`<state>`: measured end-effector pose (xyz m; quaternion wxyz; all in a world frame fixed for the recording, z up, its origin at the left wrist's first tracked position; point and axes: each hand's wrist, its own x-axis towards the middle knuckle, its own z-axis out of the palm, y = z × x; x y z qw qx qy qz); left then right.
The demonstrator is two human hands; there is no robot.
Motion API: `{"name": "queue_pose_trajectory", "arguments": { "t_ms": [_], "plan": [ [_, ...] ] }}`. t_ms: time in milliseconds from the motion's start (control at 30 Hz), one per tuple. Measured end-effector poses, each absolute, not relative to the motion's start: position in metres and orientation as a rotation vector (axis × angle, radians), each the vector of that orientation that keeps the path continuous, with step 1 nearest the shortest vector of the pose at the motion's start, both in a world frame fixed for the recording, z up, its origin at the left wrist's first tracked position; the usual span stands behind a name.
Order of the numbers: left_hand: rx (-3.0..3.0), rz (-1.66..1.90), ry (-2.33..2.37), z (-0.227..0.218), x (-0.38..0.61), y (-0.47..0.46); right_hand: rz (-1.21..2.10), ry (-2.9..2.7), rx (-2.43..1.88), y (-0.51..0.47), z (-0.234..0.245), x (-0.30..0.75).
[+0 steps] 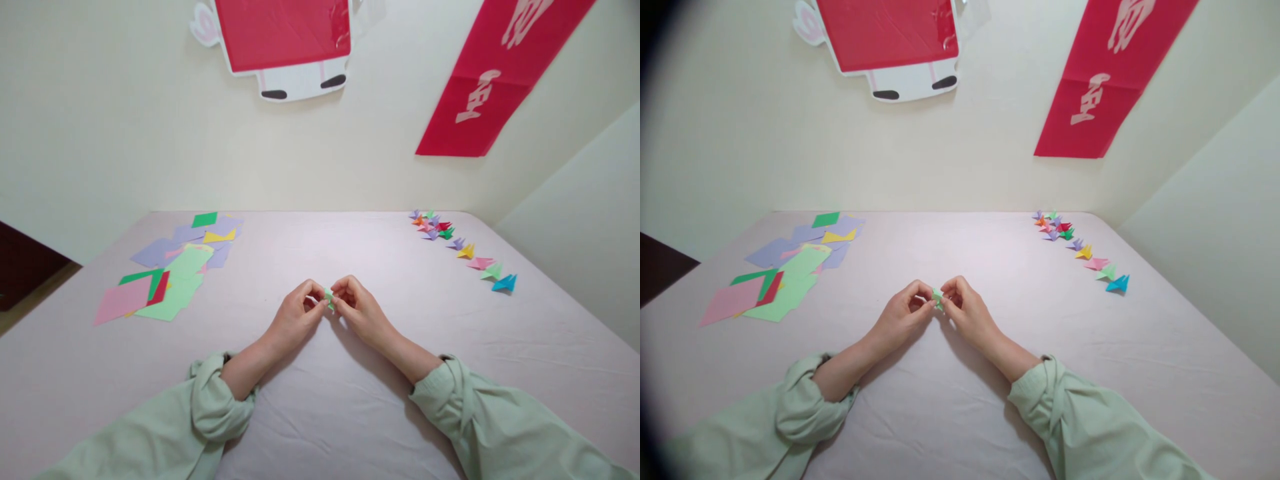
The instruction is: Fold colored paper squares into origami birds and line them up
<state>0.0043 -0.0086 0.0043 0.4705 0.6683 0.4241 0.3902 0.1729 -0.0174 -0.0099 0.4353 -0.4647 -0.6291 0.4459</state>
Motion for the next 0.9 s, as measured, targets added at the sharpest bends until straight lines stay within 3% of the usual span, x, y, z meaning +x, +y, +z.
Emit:
{"name": "queue_pose_trajectory", "arguments": {
  "t_ms": [233,900],
  "plan": [
    [1.400,1.004,1.046,0.0014,0.0031,-0.0061,1.086,-1.547,-1.140,-0.0165,-0.0121,0.1727],
    [1.494,0.917,1.035,-0.0027,0.0070,-0.0082,0.981,-1.626,-1.248,-0.0209,-0.0088,0.1737]
  ]
}}
